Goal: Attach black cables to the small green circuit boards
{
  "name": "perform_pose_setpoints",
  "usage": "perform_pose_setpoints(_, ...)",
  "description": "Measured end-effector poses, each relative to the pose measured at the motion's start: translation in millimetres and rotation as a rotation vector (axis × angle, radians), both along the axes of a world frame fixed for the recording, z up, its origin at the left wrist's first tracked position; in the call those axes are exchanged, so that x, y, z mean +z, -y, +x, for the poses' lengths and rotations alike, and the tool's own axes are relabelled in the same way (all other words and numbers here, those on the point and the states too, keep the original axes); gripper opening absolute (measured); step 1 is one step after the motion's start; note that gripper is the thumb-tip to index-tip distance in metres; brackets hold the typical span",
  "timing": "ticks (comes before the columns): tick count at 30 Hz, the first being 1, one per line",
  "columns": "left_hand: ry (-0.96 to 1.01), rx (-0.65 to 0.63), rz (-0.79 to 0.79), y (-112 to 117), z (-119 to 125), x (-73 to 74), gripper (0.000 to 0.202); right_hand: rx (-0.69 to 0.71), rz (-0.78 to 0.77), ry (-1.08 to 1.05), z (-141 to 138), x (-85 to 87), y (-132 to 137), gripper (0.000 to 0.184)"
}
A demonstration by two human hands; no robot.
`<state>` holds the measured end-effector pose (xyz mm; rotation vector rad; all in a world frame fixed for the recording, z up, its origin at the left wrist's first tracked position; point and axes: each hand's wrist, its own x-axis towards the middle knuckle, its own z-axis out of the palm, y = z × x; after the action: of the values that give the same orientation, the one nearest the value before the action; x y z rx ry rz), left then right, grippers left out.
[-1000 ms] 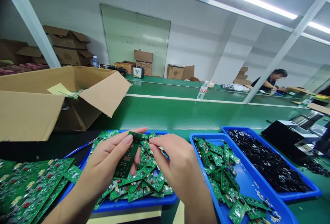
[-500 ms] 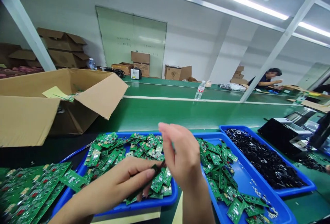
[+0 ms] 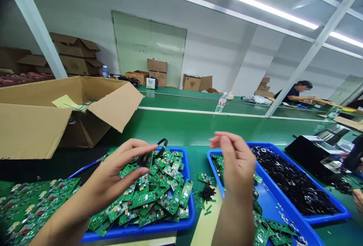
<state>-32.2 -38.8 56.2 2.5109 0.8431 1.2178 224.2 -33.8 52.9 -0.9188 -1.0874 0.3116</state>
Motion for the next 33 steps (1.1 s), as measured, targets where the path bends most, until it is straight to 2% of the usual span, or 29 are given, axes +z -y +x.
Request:
perform_pose_setpoints(2, -0.016, 0.04, 0.152, 0, 5, -2.6, 0.035, 0.176, -0.145, 0.126, -9, -5.8, -9, 0.026)
perform_pose_setpoints(3, -0.034, 0.06, 0.217, 0, 7, -4.0, 0.034, 0.236, -0.158, 0.198, -14, -7.5, -12, 0.031)
perform_pose_setpoints(5, -0.057, 0.093, 0.32, -1, 9, -5.9, 0.034, 0.299, -0.075, 0.384, -24, -8.2, -11, 0.039)
perform_pose_setpoints(7, -0.071, 0.123, 0.381, -2, 9, -6.4, 0.034, 0.286, 0.063, 0.614, -32, -5.8, -5, 0.035)
perform_pose_setpoints(10, -0.073, 0.165, 0.429, -5, 9, -5.1, 0.031, 0.179, 0.211, 0.808, -38, -0.9, 6, 0.01)
perform_pose_setpoints(13, -0.069, 0.179, 0.431, -6, 8, -3.2, 0.031, 0.12, 0.306, 0.851, -41, 1.7, 12, 0.013)
perform_pose_setpoints(23, 0.004, 0.134, 0.35, -8, 10, -5.7, 0.033, 0.16, 0.397, 0.897, -54, 0.5, 11, 0.021)
perform_pose_setpoints(27, 0.111, 0.218, 0.299, -16, 0, -6.1, 0.032, 0.179, 0.264, 1.071, -38, -1.0, 14, 0.025)
perform_pose_setpoints(29, 0.162, 0.281, 0.33, -18, -8, -3.7, 0.034, 0.203, 0.166, 1.087, -24, 0.0, 17, 0.027)
perform_pose_setpoints(31, 0.169, 0.311, 0.41, -18, -14, -1.0, 0.038, 0.287, 0.102, 1.008, -9, 1.2, 18, 0.029)
perform_pose_setpoints(33, 0.17, 0.311, 0.488, -16, -15, 0.5, 0.043, 0.422, 0.127, 0.791, 2, 1.2, 13, 0.039)
